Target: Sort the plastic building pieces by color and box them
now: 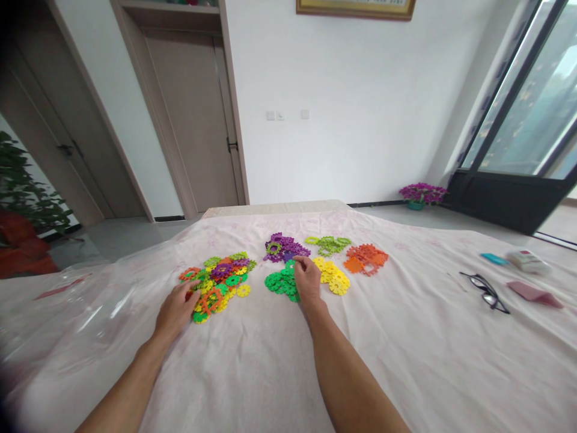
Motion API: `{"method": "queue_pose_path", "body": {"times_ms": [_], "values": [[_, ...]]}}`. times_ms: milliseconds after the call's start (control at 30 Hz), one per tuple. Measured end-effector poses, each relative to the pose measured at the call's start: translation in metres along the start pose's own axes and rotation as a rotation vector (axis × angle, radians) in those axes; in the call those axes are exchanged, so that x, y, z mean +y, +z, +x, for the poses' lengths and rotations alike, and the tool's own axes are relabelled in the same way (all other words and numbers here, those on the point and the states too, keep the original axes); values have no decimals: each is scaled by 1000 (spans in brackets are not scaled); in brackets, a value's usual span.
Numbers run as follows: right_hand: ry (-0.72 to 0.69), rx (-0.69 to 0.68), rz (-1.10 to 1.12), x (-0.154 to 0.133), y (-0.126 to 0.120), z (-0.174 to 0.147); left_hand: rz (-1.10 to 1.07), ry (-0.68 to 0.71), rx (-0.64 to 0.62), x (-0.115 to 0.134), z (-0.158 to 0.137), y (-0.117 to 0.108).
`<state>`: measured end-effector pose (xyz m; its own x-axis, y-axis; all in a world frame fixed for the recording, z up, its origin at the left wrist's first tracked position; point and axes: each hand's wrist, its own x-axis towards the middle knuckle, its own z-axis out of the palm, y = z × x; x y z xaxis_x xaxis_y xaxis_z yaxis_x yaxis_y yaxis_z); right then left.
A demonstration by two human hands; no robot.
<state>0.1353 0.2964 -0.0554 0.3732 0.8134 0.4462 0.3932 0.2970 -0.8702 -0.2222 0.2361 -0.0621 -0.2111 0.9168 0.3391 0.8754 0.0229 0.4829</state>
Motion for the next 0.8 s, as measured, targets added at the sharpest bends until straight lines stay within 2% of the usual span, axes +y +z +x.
{"method": "queue_pose_path", "body": {"times_ms": [167, 333, 400, 467, 567, 667, 800], "values": [[-75, -50, -54, -6, 3, -6, 8, -7, -5, 0, 0, 0], [-221, 11, -211, -10, 4, -10, 18, -4, 7, -3, 1, 3], [-303, -21, -241, -17, 6, -14, 21, 0, 12, -4, 2, 4], [-391, -115, -281, -27, 8, -22, 20, 6, 17, -5, 2, 4], [-487, -332, -371, -45, 16, -38, 17, 12, 16, -5, 1, 4], [-551, -532, -450, -59, 26, -55, 10, 9, 11, -3, 1, 3], [-618, -711, -528, -69, 36, -72, -4, 10, 21, -1, 0, 1]]}}
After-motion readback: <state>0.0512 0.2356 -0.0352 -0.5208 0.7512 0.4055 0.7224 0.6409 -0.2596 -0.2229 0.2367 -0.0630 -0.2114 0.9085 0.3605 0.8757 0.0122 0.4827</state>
